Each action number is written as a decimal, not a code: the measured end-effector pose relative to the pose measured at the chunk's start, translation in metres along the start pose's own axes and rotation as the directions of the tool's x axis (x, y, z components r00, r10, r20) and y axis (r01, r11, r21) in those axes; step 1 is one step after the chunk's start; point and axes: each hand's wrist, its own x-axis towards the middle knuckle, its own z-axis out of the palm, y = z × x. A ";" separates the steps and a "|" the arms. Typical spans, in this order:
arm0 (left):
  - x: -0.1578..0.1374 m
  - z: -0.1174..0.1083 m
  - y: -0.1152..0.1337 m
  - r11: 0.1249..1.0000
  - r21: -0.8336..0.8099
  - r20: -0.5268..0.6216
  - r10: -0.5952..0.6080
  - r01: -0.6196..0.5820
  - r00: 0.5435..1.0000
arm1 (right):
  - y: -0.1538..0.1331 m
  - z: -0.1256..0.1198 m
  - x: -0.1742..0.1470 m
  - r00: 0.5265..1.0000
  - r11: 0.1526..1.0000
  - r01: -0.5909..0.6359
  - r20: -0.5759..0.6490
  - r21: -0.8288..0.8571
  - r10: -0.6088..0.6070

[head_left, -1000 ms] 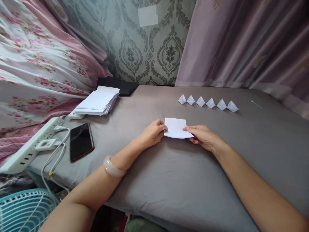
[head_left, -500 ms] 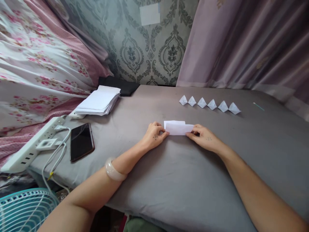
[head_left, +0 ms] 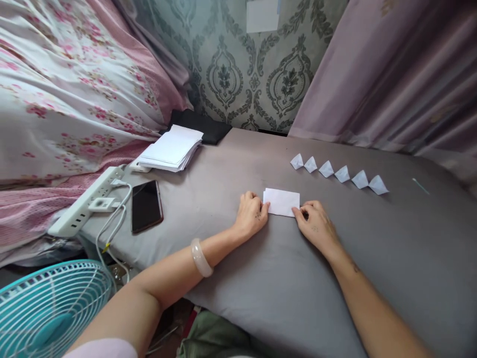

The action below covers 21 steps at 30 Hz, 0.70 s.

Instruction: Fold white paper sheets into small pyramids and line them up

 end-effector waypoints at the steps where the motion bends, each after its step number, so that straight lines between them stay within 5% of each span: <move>1: -0.001 0.000 0.002 1.000 0.014 0.001 -0.004 0.004 1.000 | -0.001 0.000 0.000 1.000 1.000 -0.008 0.002 -0.004 0.008; 21: -0.001 0.004 -0.002 1.000 -0.014 -0.027 -0.007 0.006 1.000 | -0.003 -0.001 0.002 0.999 0.999 -0.032 0.013 0.011 0.032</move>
